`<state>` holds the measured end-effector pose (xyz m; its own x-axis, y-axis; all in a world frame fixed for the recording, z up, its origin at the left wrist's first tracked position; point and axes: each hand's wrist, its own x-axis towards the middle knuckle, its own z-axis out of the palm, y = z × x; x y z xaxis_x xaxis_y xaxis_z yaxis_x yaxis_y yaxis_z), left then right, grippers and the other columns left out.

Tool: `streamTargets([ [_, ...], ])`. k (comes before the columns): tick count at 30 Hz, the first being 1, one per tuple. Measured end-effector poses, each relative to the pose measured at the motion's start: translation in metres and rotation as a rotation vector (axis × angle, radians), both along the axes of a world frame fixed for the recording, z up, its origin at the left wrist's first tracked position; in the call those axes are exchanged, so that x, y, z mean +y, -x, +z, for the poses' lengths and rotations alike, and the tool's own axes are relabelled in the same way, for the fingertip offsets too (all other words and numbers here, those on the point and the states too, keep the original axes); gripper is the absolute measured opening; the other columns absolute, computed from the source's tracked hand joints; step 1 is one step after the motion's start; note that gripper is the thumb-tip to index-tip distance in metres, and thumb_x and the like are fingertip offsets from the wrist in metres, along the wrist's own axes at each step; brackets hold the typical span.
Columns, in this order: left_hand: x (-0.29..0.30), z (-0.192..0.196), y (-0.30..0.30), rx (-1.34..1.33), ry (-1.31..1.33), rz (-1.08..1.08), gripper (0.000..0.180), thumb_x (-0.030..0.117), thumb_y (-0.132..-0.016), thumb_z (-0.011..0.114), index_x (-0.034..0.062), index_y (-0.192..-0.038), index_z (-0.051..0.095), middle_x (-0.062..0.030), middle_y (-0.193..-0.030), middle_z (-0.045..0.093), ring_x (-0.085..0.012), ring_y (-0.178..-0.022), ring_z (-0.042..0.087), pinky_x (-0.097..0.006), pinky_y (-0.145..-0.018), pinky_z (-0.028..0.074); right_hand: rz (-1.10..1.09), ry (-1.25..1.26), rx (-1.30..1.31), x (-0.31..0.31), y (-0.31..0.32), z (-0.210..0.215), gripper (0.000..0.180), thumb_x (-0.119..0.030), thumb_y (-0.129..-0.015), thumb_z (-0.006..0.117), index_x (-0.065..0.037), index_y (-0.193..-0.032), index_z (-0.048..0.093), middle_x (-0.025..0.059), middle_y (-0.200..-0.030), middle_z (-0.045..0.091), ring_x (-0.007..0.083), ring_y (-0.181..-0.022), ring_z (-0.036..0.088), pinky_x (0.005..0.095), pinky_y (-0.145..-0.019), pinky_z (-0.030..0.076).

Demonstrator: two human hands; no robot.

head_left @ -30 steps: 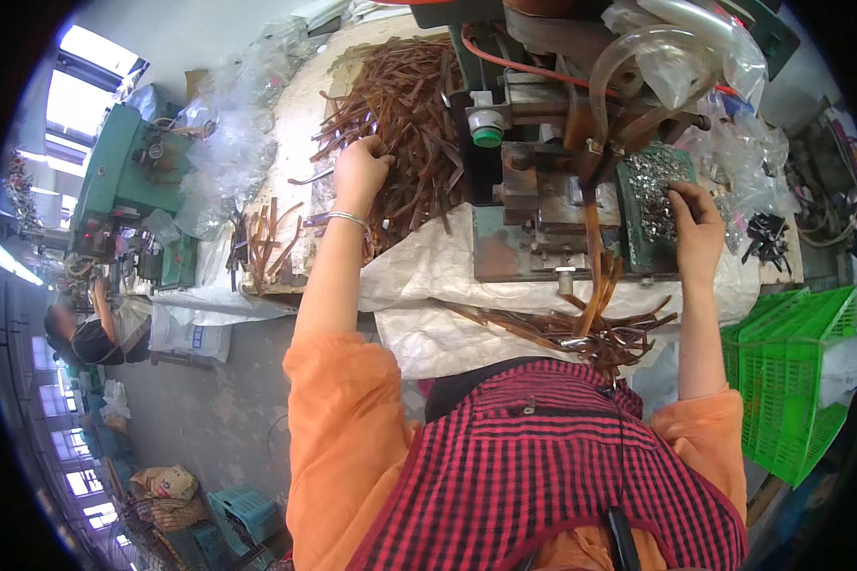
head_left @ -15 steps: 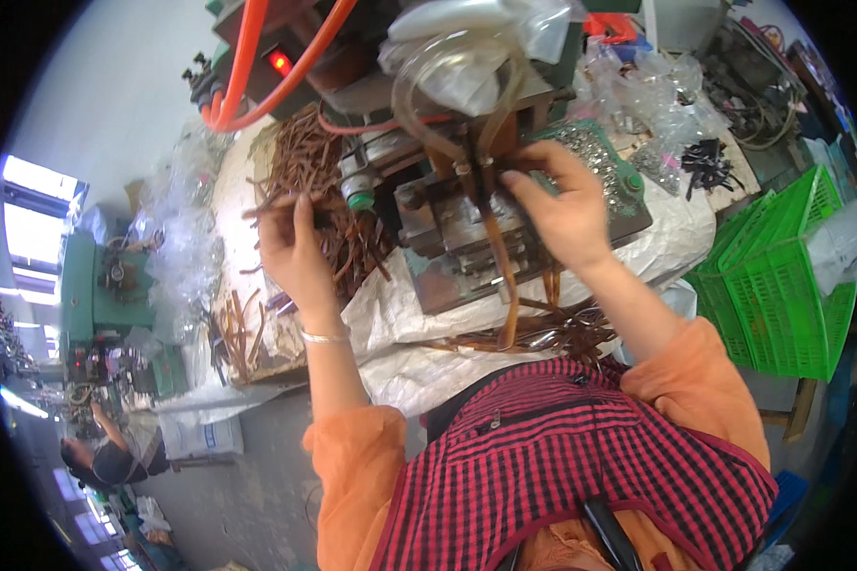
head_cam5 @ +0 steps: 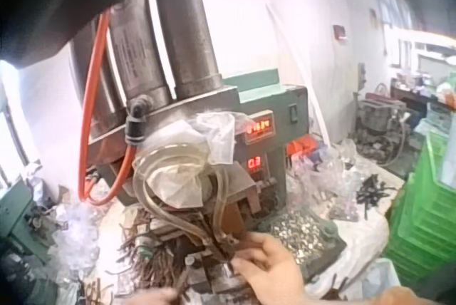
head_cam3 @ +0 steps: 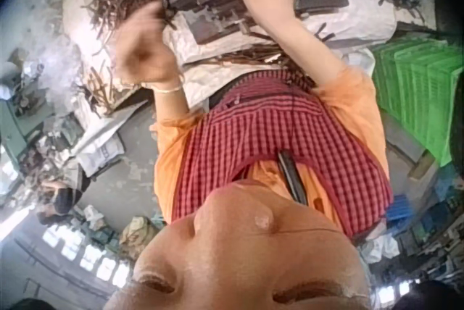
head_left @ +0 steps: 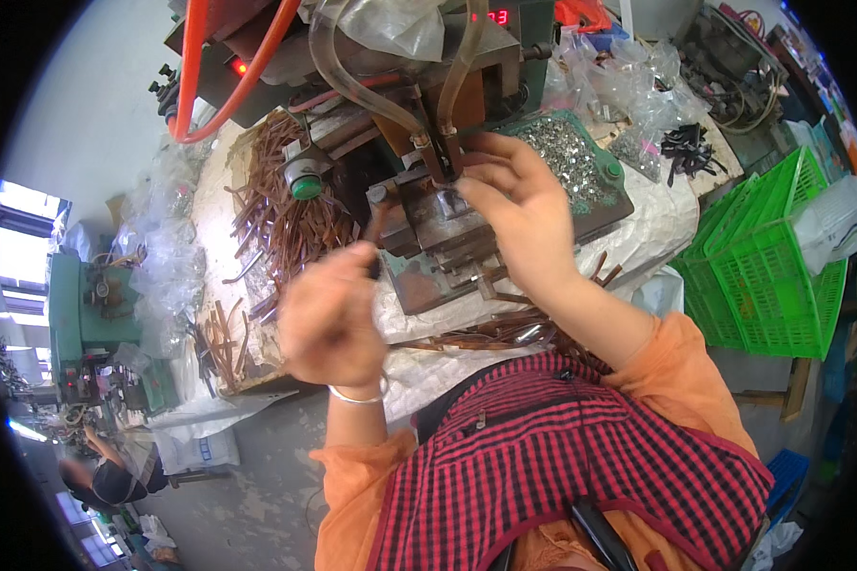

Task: The person repeatedly picks up brown plastic strips and small metal components, inserts them into a press machine, and removes the assembled pieces. The process is continuous and repetitive, with the person handling items one at a time and placing finished units aside.

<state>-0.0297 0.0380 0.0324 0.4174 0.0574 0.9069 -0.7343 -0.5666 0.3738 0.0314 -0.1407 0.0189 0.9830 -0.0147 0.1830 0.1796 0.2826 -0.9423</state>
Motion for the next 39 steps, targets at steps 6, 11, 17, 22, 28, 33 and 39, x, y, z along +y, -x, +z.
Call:
streamTargets([
  [6, -0.039, -0.019, -0.01, -0.028, -0.42, -0.104, 0.028, 0.008, -0.071, 0.086, 0.0047, -0.093, 0.069, -0.0154, -0.097, 0.073, -0.0189, -0.059, 0.063, -0.029, -0.05, 0.046, -0.017, 0.675, -0.377, -0.05, -0.017, -0.005, 0.028, -0.01, -0.085, 0.067, -0.002, -0.112, 0.069, 0.0166, -0.117, 0.068, 0.0292, -0.113, 0.063, 0.0382, -0.1, 0.048],
  [11, -0.037, -0.03, -0.023, -0.099, -0.482, -0.108, 0.028, 0.009, -0.068, 0.087, 0.0075, -0.089, 0.068, -0.0127, -0.096, 0.073, -0.0155, -0.052, 0.058, -0.027, -0.044, 0.042, -0.442, 1.327, -0.358, -0.118, -0.058, -0.097, 0.025, -0.019, -0.08, 0.075, -0.011, -0.103, 0.074, 0.0204, -0.126, 0.062, 0.0396, -0.128, 0.051, 0.0465, -0.105, 0.042],
  [17, -0.038, -0.029, -0.021, -0.055, -0.466, -0.12, 0.028, 0.006, -0.067, 0.085, 0.007, -0.091, 0.07, -0.0129, -0.096, 0.074, -0.0156, -0.055, 0.06, -0.028, -0.044, 0.042, -0.451, 1.226, -0.551, -0.099, -0.072, -0.091, 0.016, -0.013, -0.079, 0.074, -0.009, -0.094, 0.072, 0.0151, -0.117, 0.065, 0.0342, -0.117, 0.058, 0.0438, -0.091, 0.049],
  [22, -0.038, -0.033, 0.006, 0.082, -0.345, -0.02, 0.022, 0.003, -0.07, 0.078, 0.0062, -0.091, 0.073, -0.0114, -0.108, 0.074, -0.0152, -0.061, 0.062, -0.027, -0.052, 0.047, -0.348, 1.485, -0.568, -0.063, -0.109, -0.107, 0.014, -0.005, -0.074, 0.068, -0.004, -0.087, 0.066, 0.0137, -0.1, 0.064, 0.0327, -0.101, 0.061, 0.0446, -0.081, 0.051],
  [28, 0.076, -0.059, 0.064, 0.099, -0.304, 0.72, 0.015, 0.001, -0.084, 0.071, 0.0059, -0.097, 0.074, -0.0091, -0.084, 0.074, -0.0202, -0.062, 0.065, -0.03, -0.059, 0.051, -0.352, 0.937, -0.226, -0.126, -0.062, -0.094, 0.018, -0.01, -0.093, 0.065, 0.0, -0.107, 0.067, 0.0143, -0.101, 0.07, 0.0237, -0.097, 0.068, 0.0335, -0.088, 0.05],
  [33, 0.247, -0.065, 0.006, 0.464, -0.449, 1.013, 0.014, 0.013, -0.085, 0.069, 0.0069, -0.095, 0.075, -0.0142, -0.093, 0.072, -0.0323, -0.091, 0.064, -0.043, -0.078, 0.052, -0.273, 0.757, -0.175, -0.11, -0.064, -0.079, 0.022, -0.007, -0.092, 0.066, 0.0, -0.113, 0.067, 0.0097, -0.105, 0.071, 0.0163, -0.097, 0.067, 0.0295, -0.088, 0.05],
  [39, 0.323, -0.166, -0.065, 1.072, -0.749, 1.091, 0.018, 0.01, -0.085, 0.058, 0.0056, -0.09, 0.075, -0.0164, -0.093, 0.072, -0.0341, -0.09, 0.066, -0.044, -0.081, 0.055, -0.247, 0.651, -0.139, -0.086, -0.058, -0.068, 0.015, -0.009, -0.091, 0.068, -0.002, -0.103, 0.071, 0.0064, -0.093, 0.072, 0.0127, -0.086, 0.066, 0.0266, -0.082, 0.05],
])
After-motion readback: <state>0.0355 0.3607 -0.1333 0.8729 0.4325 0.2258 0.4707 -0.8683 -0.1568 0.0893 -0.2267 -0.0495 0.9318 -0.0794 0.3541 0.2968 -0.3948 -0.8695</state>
